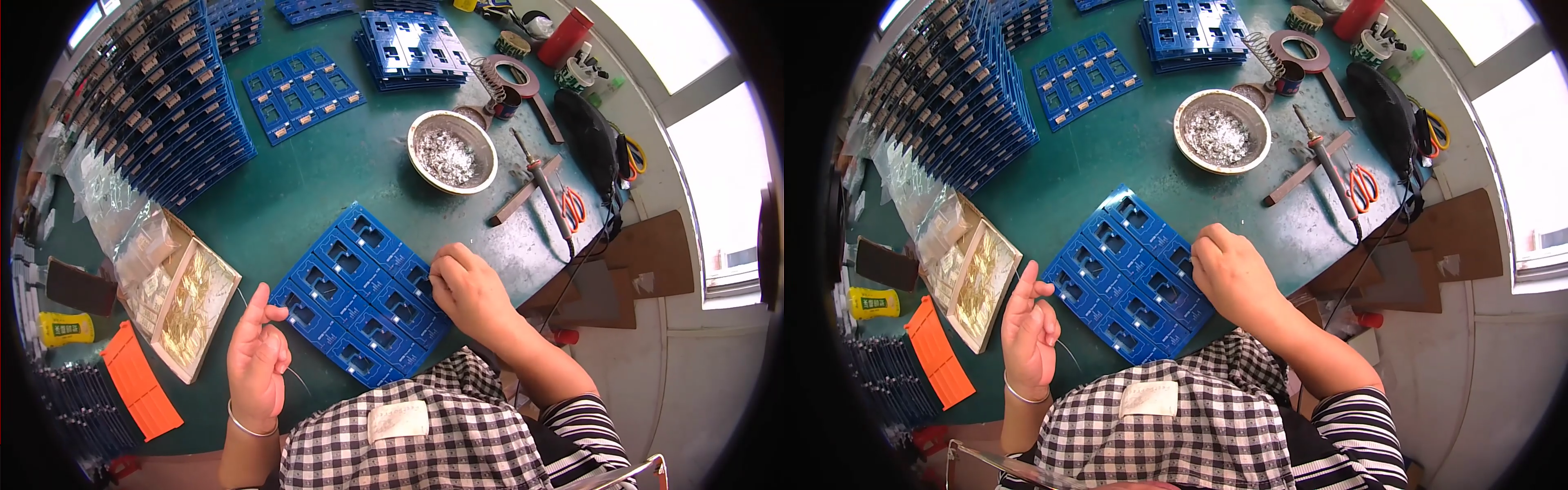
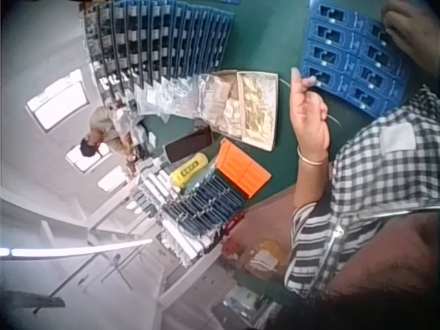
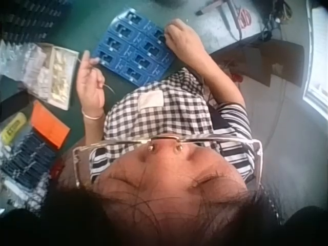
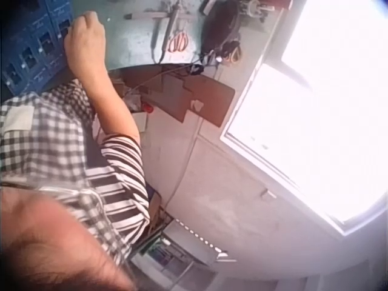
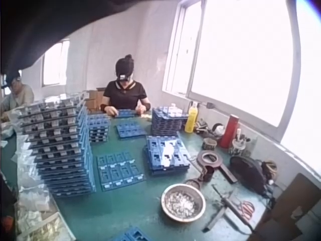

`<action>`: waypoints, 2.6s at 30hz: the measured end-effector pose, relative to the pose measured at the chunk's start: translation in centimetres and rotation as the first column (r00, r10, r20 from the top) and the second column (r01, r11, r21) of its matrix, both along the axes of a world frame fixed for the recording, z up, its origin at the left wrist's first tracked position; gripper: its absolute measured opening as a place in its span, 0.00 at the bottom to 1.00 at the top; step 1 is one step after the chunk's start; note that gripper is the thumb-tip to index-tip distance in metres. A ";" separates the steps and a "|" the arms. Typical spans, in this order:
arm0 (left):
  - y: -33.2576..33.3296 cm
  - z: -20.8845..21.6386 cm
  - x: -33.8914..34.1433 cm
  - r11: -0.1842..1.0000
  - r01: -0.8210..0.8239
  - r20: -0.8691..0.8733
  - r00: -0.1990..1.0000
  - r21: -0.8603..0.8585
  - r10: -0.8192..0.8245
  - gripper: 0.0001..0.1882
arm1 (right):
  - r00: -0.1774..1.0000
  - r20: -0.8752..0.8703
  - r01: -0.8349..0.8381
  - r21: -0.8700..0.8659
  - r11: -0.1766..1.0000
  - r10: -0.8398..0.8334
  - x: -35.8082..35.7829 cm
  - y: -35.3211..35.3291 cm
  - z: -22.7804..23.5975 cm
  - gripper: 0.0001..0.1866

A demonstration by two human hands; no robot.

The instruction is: The person assembles electronic components onto blue printed circuit boards, then solders them in place with a soldering iron.

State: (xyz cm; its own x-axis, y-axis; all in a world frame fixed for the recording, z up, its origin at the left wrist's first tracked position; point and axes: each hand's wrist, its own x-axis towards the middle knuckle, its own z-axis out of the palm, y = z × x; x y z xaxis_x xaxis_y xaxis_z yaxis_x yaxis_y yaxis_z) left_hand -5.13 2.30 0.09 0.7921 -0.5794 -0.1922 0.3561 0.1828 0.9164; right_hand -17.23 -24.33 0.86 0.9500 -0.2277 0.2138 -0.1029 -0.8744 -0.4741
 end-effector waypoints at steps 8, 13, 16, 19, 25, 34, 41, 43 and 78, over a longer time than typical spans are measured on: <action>5.2 2.7 3.4 0.934 -0.352 0.243 0.902 -0.067 0.357 0.22 | 1.000 0.001 -0.013 -0.470 0.882 0.016 0.1 0.9 1.2 0.07; 10.9 2.6 7.4 0.726 -0.658 0.538 0.693 0.200 0.480 0.14 | 0.994 0.077 -0.026 -0.561 0.827 0.083 -0.6 0.4 0.0 0.09; 12.9 1.6 8.4 0.621 -0.586 0.755 0.656 0.521 -0.013 0.11 | 0.991 0.074 -0.050 -0.575 0.817 0.112 -0.8 0.6 -0.3 0.11; 12.0 1.1 8.9 0.560 -0.537 0.741 0.632 0.630 -0.227 0.08 | 0.993 0.052 -0.054 -0.586 0.809 0.103 -1.1 0.7 -0.4 0.12; 13.8 1.0 9.4 0.389 -0.520 0.649 0.637 0.761 -0.417 0.08 | 0.997 -0.065 -0.069 -0.510 0.857 0.041 -2.6 1.1 -0.4 0.24; 12.9 1.9 7.6 0.258 -0.522 0.580 0.683 0.813 -0.444 0.08 | 0.984 -0.176 -0.062 -0.503 0.862 -0.031 -3.3 1.5 -0.6 0.31; 12.7 -0.3 7.0 0.286 -0.562 0.629 0.655 0.776 -0.418 0.07 | 0.983 -0.181 -0.106 -0.520 0.847 0.012 -2.7 1.5 0.3 0.31; 12.5 -0.5 7.0 0.280 -0.586 0.643 0.618 0.760 -0.452 0.05 | 0.986 -0.167 -0.088 -0.488 0.868 0.006 -2.8 1.6 0.1 0.29; 1.5 -0.8 -3.5 0.944 0.326 -0.122 0.940 0.044 -0.319 0.10 | 0.958 0.094 -0.284 0.192 0.939 0.271 -0.8 8.7 0.7 0.11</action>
State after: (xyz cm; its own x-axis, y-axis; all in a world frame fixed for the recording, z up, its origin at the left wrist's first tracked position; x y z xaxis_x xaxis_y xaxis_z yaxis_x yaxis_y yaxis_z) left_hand -8.65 3.84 -0.70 0.5361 -0.7840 -0.3129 0.4872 -0.0154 0.8732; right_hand -18.01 -15.64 1.56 0.9672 -0.0018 0.2539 0.1669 -0.7492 -0.6409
